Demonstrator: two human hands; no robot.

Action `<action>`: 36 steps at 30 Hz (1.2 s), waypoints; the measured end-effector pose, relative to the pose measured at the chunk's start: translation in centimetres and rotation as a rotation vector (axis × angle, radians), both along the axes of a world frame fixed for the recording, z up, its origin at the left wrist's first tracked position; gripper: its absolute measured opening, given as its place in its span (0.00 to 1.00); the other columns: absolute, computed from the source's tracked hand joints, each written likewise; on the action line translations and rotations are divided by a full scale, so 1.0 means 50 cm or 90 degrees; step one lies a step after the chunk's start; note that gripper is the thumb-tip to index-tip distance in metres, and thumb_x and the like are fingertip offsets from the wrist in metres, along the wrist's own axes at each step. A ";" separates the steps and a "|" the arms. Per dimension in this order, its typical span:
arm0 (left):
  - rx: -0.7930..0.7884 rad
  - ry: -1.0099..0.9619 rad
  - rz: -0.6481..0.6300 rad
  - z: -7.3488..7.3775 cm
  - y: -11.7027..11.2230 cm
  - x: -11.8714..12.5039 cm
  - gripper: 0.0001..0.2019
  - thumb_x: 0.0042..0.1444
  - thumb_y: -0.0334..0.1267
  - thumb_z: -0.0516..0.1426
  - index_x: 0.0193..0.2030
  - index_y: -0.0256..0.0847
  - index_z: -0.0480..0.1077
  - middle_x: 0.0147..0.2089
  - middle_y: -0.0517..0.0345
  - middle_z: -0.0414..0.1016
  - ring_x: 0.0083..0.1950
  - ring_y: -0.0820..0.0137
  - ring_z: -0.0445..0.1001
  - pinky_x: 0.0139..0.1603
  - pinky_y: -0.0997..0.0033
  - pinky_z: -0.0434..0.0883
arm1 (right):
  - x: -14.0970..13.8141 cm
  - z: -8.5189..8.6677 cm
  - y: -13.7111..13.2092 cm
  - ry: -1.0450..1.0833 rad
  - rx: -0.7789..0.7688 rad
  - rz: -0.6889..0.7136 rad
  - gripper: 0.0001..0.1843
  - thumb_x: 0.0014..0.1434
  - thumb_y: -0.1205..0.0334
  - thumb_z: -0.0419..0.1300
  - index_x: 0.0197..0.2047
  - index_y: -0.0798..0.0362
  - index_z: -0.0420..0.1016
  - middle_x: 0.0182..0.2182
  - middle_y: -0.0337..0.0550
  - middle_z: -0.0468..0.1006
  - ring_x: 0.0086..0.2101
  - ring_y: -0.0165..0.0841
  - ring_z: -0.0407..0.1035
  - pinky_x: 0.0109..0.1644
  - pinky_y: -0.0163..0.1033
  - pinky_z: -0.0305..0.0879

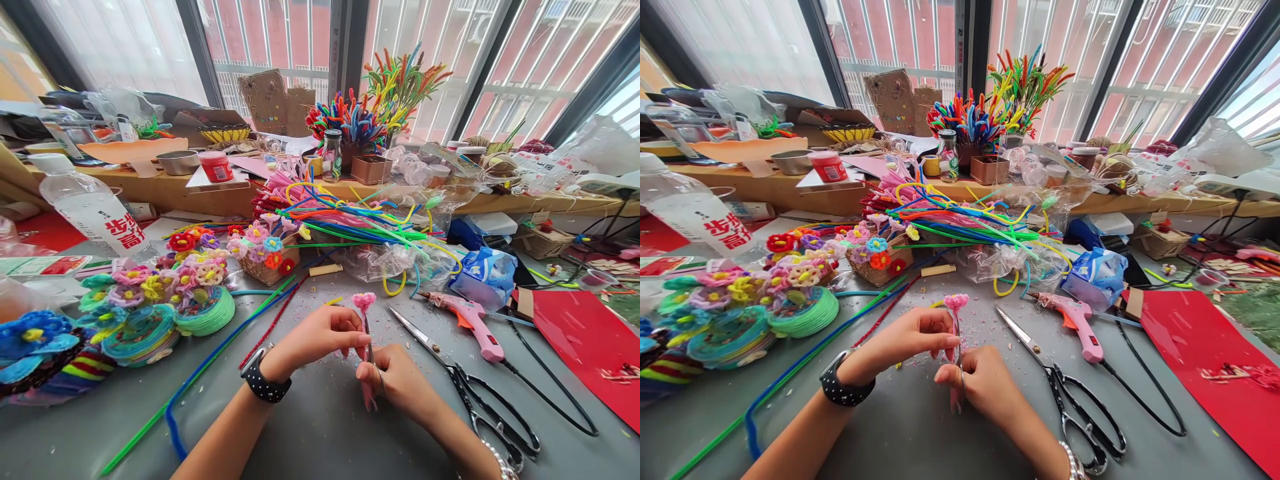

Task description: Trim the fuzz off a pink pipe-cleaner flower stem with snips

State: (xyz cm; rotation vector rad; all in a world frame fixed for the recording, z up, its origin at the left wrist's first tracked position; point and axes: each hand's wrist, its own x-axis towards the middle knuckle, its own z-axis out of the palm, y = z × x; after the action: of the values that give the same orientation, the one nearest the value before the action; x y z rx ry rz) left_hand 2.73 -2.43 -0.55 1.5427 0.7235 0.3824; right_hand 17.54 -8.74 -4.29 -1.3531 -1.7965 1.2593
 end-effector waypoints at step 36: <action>0.014 0.009 0.028 -0.005 0.005 -0.002 0.13 0.46 0.46 0.56 0.27 0.36 0.65 0.24 0.62 0.67 0.26 0.76 0.64 0.25 0.78 0.60 | 0.001 -0.011 0.005 -0.093 0.033 -0.060 0.40 0.43 0.28 0.41 0.08 0.56 0.68 0.08 0.40 0.65 0.15 0.26 0.60 0.22 0.31 0.54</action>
State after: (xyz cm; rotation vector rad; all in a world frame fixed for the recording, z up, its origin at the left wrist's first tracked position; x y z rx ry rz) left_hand 2.62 -2.19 -0.78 1.5528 0.7676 0.4137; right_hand 17.60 -8.47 -4.82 -1.5162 -1.8262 1.0823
